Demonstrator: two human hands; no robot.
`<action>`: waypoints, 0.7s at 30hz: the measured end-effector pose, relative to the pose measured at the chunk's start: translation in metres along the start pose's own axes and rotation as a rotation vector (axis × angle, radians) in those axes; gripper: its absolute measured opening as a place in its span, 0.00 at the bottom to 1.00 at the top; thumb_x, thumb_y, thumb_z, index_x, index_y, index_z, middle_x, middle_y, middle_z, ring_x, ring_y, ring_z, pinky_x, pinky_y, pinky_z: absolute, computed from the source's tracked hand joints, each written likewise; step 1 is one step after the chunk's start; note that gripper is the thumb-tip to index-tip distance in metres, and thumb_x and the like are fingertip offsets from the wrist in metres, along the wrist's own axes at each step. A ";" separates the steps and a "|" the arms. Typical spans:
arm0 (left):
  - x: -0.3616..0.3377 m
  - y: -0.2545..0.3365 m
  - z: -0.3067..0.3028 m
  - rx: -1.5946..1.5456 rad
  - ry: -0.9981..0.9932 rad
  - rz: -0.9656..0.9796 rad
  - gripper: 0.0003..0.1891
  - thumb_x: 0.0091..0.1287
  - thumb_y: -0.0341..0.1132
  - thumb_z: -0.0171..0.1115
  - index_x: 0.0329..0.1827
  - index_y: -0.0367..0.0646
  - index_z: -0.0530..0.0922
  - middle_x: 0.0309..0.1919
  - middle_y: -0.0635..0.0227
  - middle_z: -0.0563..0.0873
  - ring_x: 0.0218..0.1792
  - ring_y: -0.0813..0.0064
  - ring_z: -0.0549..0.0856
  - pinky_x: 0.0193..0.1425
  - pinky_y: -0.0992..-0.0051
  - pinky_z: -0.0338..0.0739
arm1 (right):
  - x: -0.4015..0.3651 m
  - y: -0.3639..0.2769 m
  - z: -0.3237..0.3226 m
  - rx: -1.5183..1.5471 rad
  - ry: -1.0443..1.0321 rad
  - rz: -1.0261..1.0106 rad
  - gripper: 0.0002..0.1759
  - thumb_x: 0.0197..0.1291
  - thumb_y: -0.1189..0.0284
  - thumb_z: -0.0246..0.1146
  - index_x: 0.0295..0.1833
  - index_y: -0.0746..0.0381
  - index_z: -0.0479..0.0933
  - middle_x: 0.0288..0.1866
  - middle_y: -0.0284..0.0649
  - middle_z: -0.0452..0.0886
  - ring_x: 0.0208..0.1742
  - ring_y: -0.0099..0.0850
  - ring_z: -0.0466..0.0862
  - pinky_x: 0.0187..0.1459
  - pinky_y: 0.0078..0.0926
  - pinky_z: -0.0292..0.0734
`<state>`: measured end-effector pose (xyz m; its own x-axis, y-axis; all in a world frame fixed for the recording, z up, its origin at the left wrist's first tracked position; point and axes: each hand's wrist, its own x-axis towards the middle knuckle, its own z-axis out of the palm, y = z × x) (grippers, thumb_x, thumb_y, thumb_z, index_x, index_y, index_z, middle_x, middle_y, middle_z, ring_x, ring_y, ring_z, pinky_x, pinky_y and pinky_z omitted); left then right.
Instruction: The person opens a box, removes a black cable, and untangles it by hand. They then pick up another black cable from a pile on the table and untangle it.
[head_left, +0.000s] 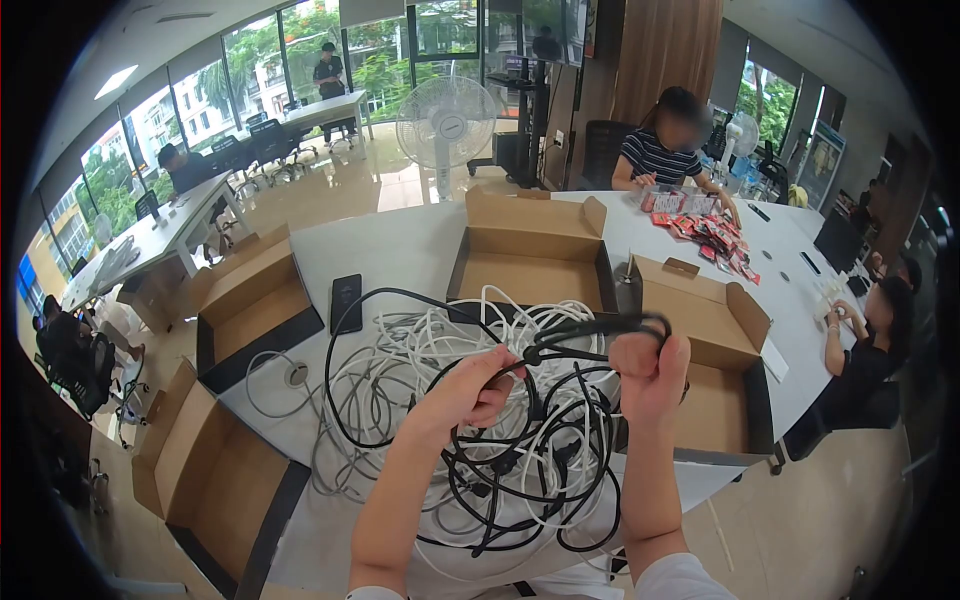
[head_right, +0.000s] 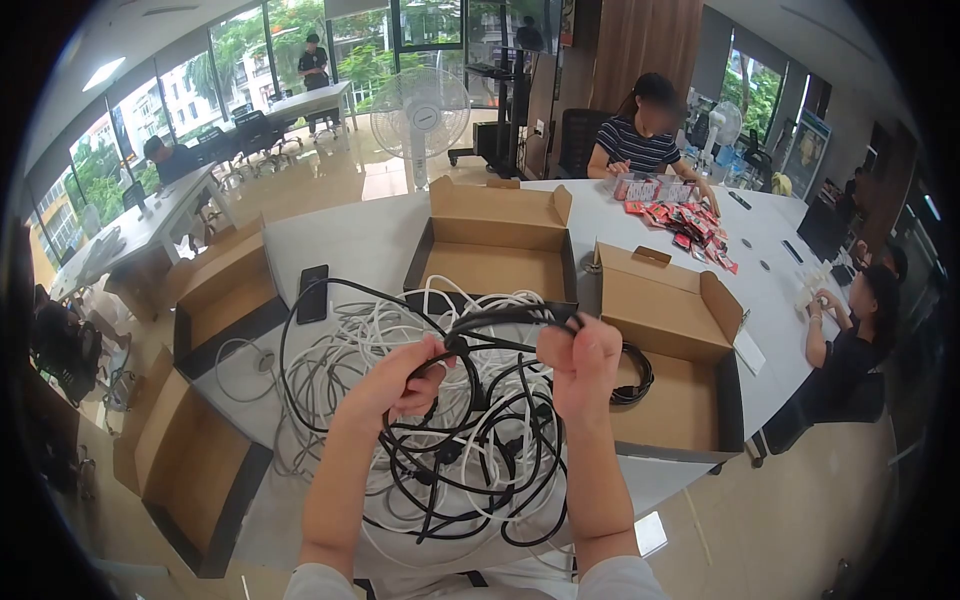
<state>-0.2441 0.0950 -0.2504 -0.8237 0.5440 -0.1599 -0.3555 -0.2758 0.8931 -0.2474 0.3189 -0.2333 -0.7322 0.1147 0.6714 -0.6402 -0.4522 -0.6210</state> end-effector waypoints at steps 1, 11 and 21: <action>0.000 0.000 0.002 -0.074 0.033 -0.020 0.24 0.76 0.54 0.41 0.44 0.41 0.75 0.15 0.81 0.60 0.12 0.89 0.60 0.13 0.84 0.52 | -0.006 0.001 0.007 -0.115 0.068 -0.064 0.28 0.65 0.53 0.57 0.18 0.60 0.63 0.12 0.28 0.58 0.14 0.21 0.57 0.19 0.25 0.49; -0.003 -0.001 -0.001 -0.306 -0.033 0.159 0.22 0.75 0.50 0.43 0.48 0.38 0.75 0.30 0.67 0.80 0.25 0.79 0.78 0.32 0.75 0.77 | -0.001 -0.031 0.041 -0.720 -0.875 -0.381 0.19 0.43 0.64 0.70 0.14 0.57 0.67 0.11 0.31 0.64 0.14 0.32 0.67 0.18 0.28 0.59; -0.027 0.019 -0.007 -0.596 -0.075 0.125 0.11 0.75 0.39 0.48 0.46 0.41 0.73 0.27 0.71 0.77 0.13 0.86 0.69 0.16 0.82 0.65 | -0.029 -0.009 0.061 -0.995 -0.992 -0.233 0.20 0.51 0.59 0.66 0.14 0.57 0.71 0.11 0.33 0.70 0.17 0.35 0.75 0.24 0.32 0.69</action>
<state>-0.2318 0.0698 -0.2325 -0.8496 0.5270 -0.0199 -0.4617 -0.7249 0.5112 -0.2065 0.2656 -0.2225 -0.3916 -0.7458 0.5388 -0.9195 0.3381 -0.2003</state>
